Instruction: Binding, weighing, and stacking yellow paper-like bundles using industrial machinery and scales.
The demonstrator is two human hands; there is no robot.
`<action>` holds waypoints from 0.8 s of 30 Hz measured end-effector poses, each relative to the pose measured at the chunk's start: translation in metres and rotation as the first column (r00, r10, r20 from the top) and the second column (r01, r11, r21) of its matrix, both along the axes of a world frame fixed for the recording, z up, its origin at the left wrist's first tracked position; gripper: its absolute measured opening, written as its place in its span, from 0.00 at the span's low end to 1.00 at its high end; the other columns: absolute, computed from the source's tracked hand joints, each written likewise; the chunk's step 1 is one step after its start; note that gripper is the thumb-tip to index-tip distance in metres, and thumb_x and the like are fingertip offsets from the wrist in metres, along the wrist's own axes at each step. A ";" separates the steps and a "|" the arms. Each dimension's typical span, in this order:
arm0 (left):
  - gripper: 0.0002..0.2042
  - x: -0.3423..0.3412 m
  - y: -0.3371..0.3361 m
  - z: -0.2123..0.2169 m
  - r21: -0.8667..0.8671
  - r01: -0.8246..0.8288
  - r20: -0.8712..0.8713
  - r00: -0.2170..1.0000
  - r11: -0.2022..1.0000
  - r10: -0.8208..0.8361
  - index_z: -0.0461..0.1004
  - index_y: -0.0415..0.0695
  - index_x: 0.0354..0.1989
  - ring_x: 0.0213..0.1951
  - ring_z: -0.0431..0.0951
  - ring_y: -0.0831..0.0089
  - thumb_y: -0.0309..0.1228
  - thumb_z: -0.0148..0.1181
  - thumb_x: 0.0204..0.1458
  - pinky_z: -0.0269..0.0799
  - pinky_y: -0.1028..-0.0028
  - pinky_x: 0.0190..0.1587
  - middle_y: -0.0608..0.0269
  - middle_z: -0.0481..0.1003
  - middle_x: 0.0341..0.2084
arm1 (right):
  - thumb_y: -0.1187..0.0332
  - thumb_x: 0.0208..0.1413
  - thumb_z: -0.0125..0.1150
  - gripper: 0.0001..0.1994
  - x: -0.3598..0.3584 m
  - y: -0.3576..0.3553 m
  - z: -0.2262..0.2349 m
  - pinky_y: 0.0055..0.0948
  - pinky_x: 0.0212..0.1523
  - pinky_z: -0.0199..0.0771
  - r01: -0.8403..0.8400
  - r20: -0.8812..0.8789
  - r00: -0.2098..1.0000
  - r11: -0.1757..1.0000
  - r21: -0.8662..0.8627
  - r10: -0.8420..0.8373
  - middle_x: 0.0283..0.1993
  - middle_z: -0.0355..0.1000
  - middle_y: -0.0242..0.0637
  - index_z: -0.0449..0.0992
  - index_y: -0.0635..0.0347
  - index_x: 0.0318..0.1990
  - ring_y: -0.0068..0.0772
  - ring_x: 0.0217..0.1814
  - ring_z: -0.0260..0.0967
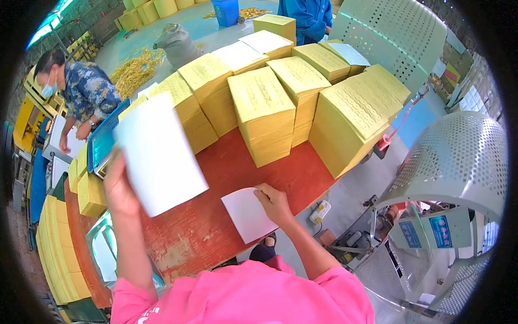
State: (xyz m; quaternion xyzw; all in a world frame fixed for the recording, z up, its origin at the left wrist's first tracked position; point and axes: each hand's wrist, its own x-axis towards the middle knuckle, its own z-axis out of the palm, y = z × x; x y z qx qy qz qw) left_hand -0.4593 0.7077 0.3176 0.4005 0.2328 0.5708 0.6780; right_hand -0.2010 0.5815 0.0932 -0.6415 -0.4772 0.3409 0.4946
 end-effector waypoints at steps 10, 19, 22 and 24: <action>0.20 0.208 0.126 -0.042 -0.068 0.030 -0.369 0.928 0.997 -0.053 0.64 0.37 0.56 0.32 0.74 0.77 0.23 0.57 0.54 0.72 0.76 0.34 0.66 0.74 0.30 | 0.71 0.62 0.54 0.09 0.024 -0.001 0.014 0.27 0.41 0.73 -0.269 -0.211 0.939 0.962 0.043 0.272 0.36 0.76 0.39 0.76 0.62 0.46 0.28 0.37 0.74; 0.18 0.222 0.132 -0.051 0.346 -0.018 -0.767 0.569 0.938 0.295 0.73 0.37 0.51 0.29 0.71 0.78 0.22 0.59 0.49 0.70 0.75 0.35 0.67 0.71 0.24 | 0.70 0.60 0.55 0.08 0.035 0.000 0.009 0.26 0.39 0.71 -0.299 -0.316 0.901 0.953 0.044 0.297 0.35 0.74 0.34 0.76 0.62 0.44 0.20 0.36 0.68; 0.17 0.221 0.130 -0.052 0.498 0.014 -0.813 0.355 0.867 0.461 0.75 0.39 0.48 0.33 0.75 0.68 0.24 0.62 0.47 0.72 0.69 0.41 0.60 0.73 0.27 | 0.69 0.60 0.56 0.08 0.056 0.002 0.012 0.23 0.39 0.69 -0.282 -0.383 0.895 0.955 -0.093 0.227 0.34 0.73 0.29 0.76 0.61 0.42 0.17 0.36 0.65; 0.16 0.223 0.125 -0.049 0.689 0.076 -0.714 0.236 0.720 0.659 0.76 0.40 0.46 0.34 0.75 0.63 0.25 0.63 0.47 0.71 0.66 0.43 0.57 0.73 0.29 | 0.69 0.59 0.56 0.07 0.084 -0.004 0.008 0.22 0.40 0.68 -0.215 -0.425 0.893 0.970 -0.114 0.148 0.34 0.73 0.26 0.76 0.61 0.41 0.17 0.38 0.67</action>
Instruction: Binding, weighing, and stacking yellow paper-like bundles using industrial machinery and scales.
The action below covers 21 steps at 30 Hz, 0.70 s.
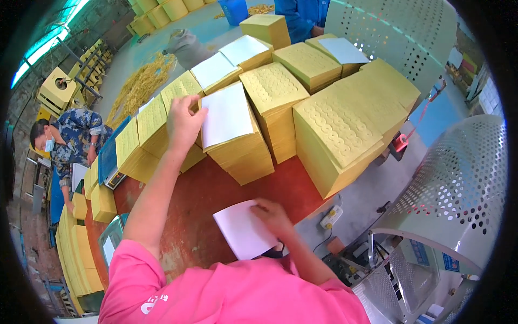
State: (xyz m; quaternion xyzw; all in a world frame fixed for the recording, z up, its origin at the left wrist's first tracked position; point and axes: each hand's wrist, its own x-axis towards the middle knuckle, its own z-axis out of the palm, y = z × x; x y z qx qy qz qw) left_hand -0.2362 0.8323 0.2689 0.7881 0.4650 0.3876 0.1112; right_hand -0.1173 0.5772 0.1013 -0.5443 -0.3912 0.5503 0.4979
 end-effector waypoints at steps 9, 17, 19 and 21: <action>0.17 0.046 0.011 0.012 -0.053 0.236 -0.437 0.868 0.970 -0.235 0.74 0.37 0.49 0.51 0.73 0.52 0.35 0.52 0.57 0.68 0.63 0.54 0.46 0.74 0.49 | 0.77 0.53 0.51 0.10 0.053 0.058 -0.023 0.29 0.56 0.63 0.295 0.090 0.924 0.842 0.452 -0.372 0.57 0.68 0.48 0.74 0.71 0.41 0.40 0.59 0.65; 0.16 0.022 -0.035 -0.013 0.045 0.474 -0.377 0.823 0.879 -0.424 0.74 0.36 0.48 0.52 0.73 0.53 0.33 0.51 0.57 0.68 0.62 0.55 0.47 0.74 0.49 | 0.77 0.52 0.51 0.06 0.017 0.011 -0.009 0.29 0.45 0.68 0.431 0.039 0.873 0.808 0.402 -0.485 0.46 0.74 0.45 0.71 0.70 0.34 0.36 0.44 0.71; 0.15 -0.006 -0.074 -0.005 0.010 0.557 -0.356 0.778 0.830 -0.518 0.73 0.35 0.49 0.53 0.72 0.52 0.31 0.52 0.56 0.66 0.62 0.57 0.47 0.73 0.51 | 0.76 0.51 0.51 0.04 0.015 -0.033 -0.013 0.26 0.40 0.67 0.308 -0.192 0.937 0.949 0.068 -0.290 0.39 0.76 0.39 0.72 0.65 0.33 0.30 0.38 0.70; 0.17 -0.042 -0.121 0.003 -0.025 0.607 -0.322 0.747 0.794 -0.581 0.71 0.34 0.52 0.56 0.70 0.50 0.27 0.52 0.55 0.63 0.61 0.60 0.45 0.72 0.53 | 0.73 0.50 0.51 0.09 0.008 -0.077 -0.018 0.27 0.42 0.68 0.270 -0.206 0.944 0.962 0.038 -0.257 0.36 0.73 0.38 0.75 0.64 0.37 0.31 0.39 0.71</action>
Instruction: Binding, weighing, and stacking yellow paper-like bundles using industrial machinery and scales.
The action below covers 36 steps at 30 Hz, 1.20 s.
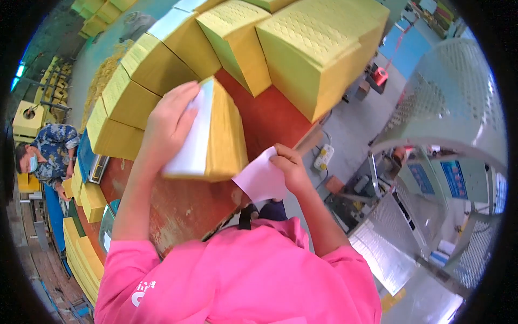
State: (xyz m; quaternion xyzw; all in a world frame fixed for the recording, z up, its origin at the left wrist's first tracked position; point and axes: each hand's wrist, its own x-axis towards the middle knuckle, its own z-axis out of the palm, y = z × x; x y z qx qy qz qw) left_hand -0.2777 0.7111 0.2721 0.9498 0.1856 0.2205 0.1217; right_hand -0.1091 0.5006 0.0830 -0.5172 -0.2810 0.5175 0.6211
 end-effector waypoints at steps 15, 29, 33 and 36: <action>0.20 -0.162 -0.100 -0.003 -0.157 -0.042 0.022 0.999 0.987 0.046 0.68 0.38 0.59 0.64 0.63 0.53 0.28 0.49 0.57 0.51 0.57 0.67 0.50 0.66 0.60 | 0.72 0.55 0.52 0.14 -0.157 -0.068 0.019 0.32 0.41 0.72 0.011 -0.692 0.675 0.941 -0.340 -0.257 0.40 0.71 0.38 0.69 0.66 0.48 0.33 0.41 0.71; 0.24 -0.242 -0.093 -0.173 -0.820 0.526 0.450 0.353 0.224 0.820 0.61 0.43 0.64 0.55 0.71 0.69 0.42 0.47 0.64 0.69 0.69 0.57 0.62 0.69 0.55 | 0.70 0.57 0.50 0.14 -0.063 0.035 0.067 0.36 0.48 0.73 -0.331 -0.443 0.874 0.912 -0.243 0.200 0.44 0.74 0.44 0.70 0.67 0.49 0.36 0.45 0.74; 0.20 -0.258 -0.098 -0.197 -0.792 0.608 0.325 0.355 0.048 0.876 0.64 0.46 0.61 0.49 0.74 0.74 0.41 0.47 0.64 0.74 0.71 0.53 0.65 0.71 0.49 | 0.69 0.57 0.50 0.15 -0.057 0.053 0.033 0.39 0.51 0.73 -0.385 -0.674 0.713 0.912 -0.145 0.194 0.47 0.74 0.45 0.70 0.66 0.50 0.37 0.48 0.74; 0.18 -0.251 -0.106 -0.172 -0.881 0.388 0.426 0.396 0.272 0.813 0.64 0.44 0.61 0.49 0.74 0.73 0.36 0.45 0.65 0.75 0.70 0.52 0.64 0.72 0.50 | 0.72 0.57 0.48 0.17 -0.074 0.070 0.019 0.35 0.49 0.74 -0.286 -0.633 0.768 0.937 -0.202 0.098 0.43 0.75 0.43 0.69 0.69 0.52 0.36 0.45 0.74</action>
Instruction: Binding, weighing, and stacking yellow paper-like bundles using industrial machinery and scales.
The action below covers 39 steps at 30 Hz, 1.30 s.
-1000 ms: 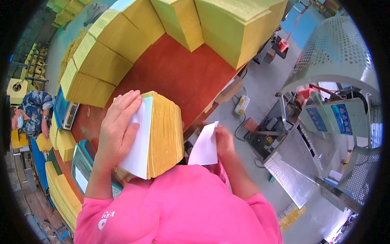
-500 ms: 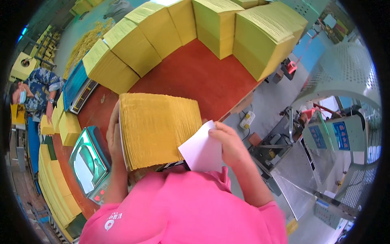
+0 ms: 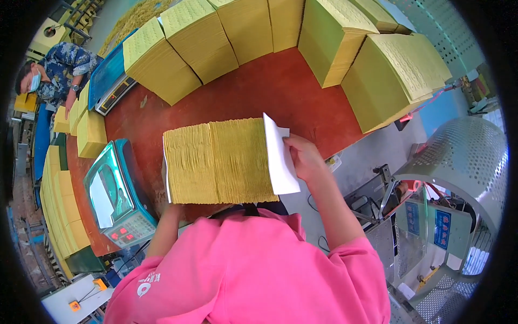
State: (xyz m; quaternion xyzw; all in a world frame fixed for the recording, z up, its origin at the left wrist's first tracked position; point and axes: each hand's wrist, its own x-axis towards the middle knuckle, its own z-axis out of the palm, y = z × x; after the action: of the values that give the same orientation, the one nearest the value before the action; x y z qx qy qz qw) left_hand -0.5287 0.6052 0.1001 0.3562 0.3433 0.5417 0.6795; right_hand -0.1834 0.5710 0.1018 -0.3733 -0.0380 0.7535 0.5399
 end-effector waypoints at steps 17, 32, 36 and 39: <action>0.29 -0.011 0.001 0.021 -0.110 0.051 -0.187 0.980 0.993 -0.071 0.62 0.40 0.61 0.52 0.71 0.69 0.52 0.46 0.61 0.69 0.68 0.54 0.57 0.69 0.52 | 0.74 0.54 0.49 0.17 -0.057 -0.011 0.006 0.33 0.55 0.68 -0.027 0.916 0.165 0.927 0.374 -0.365 0.56 0.69 0.50 0.73 0.65 0.52 0.45 0.56 0.69; 0.27 -0.018 0.006 0.013 -0.093 0.099 -0.142 0.984 0.991 -0.112 0.61 0.41 0.61 0.53 0.70 0.70 0.48 0.46 0.62 0.67 0.69 0.55 0.59 0.69 0.53 | 0.58 0.65 0.48 0.22 -0.072 -0.035 0.055 0.28 0.61 0.59 0.079 0.639 0.709 0.934 0.349 -0.299 0.55 0.70 0.38 0.70 0.66 0.58 0.28 0.59 0.64; 0.26 -0.017 0.006 0.015 -0.061 0.087 -0.173 0.980 0.994 -0.097 0.61 0.40 0.61 0.53 0.69 0.70 0.47 0.46 0.62 0.65 0.69 0.56 0.59 0.69 0.52 | 0.61 0.63 0.50 0.21 -0.069 -0.028 0.060 0.27 0.59 0.61 0.194 0.587 0.755 0.954 0.227 -0.293 0.54 0.70 0.38 0.70 0.67 0.57 0.28 0.57 0.65; 0.26 -0.021 0.007 0.006 -0.069 0.086 -0.166 0.981 0.994 -0.096 0.62 0.40 0.61 0.53 0.69 0.70 0.47 0.46 0.62 0.64 0.70 0.56 0.59 0.69 0.52 | 0.61 0.63 0.51 0.21 -0.062 -0.018 0.054 0.27 0.57 0.62 0.198 0.583 0.761 0.958 0.210 -0.285 0.53 0.71 0.38 0.70 0.67 0.57 0.28 0.55 0.66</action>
State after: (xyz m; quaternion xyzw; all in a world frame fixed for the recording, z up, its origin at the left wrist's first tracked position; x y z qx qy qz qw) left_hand -0.5498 0.6123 0.1066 0.3951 0.3997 0.4670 0.6827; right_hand -0.2454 0.5525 0.1553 -0.5597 -0.2116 0.5129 0.6155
